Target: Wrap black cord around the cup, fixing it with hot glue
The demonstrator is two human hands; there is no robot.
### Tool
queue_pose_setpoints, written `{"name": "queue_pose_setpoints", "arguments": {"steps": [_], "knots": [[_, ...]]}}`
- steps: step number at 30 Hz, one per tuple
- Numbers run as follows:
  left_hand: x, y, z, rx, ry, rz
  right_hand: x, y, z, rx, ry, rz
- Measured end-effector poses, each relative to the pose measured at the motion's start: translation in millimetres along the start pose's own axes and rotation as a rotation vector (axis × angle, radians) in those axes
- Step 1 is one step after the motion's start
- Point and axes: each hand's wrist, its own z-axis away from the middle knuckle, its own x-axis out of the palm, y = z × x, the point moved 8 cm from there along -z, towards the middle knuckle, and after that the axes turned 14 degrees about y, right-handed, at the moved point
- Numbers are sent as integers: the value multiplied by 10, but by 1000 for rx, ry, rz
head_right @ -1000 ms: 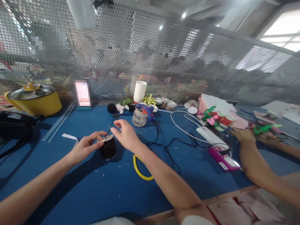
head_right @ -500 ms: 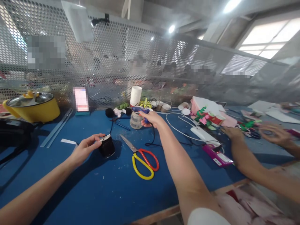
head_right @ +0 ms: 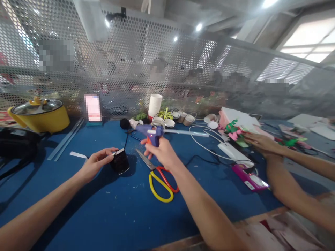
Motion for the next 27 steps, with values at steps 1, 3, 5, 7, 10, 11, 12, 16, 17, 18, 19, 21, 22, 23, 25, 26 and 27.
{"name": "queue_pose_setpoints", "arguments": {"steps": [1, 3, 5, 7, 10, 11, 12, 16, 17, 18, 19, 21, 22, 23, 25, 26, 27], "knots": [[-1, 0, 3, -4, 3, 4, 54, 35, 118, 31, -28, 29], [-3, -4, 9, -16, 13, 13, 138, 107, 313, 74, -60, 118], [-3, -6, 16, -29, 22, 26, 177, 142, 435, 71, -49, 195], [-6, 2, 22, -28, 38, 30, 199, 150, 500, 45, -32, 256], [-6, 23, 30, -14, 58, 10, 226, 164, 536, 9, -26, 320], [-2, 28, 34, -14, 60, 4, 233, 172, 540, -2, -25, 339], [2, 32, 39, -16, 60, 0, 239, 178, 543, -17, -24, 359], [15, 38, 54, -34, 61, 0, 258, 149, 564, -129, -15, 456], [19, 39, 57, -39, 58, 3, 263, 133, 572, -159, -14, 479], [23, 39, 59, -42, 53, 7, 267, 118, 579, -181, -14, 501], [28, 39, 61, -45, 46, 9, 267, 105, 584, -198, -11, 522], [37, 35, 63, -51, 34, 14, 259, 81, 584, -219, 3, 561], [39, 32, 64, -54, 30, 13, 255, 70, 582, -229, 11, 576], [41, 29, 63, -56, 28, 13, 252, 59, 580, -239, 18, 587], [45, 27, 62, -57, 23, 16, 255, 51, 579, -248, 18, 601], [47, 28, 62, -56, 21, 21, 260, 53, 581, -248, 12, 604], [50, 29, 62, -56, 19, 27, 265, 56, 584, -246, 6, 606]]}}
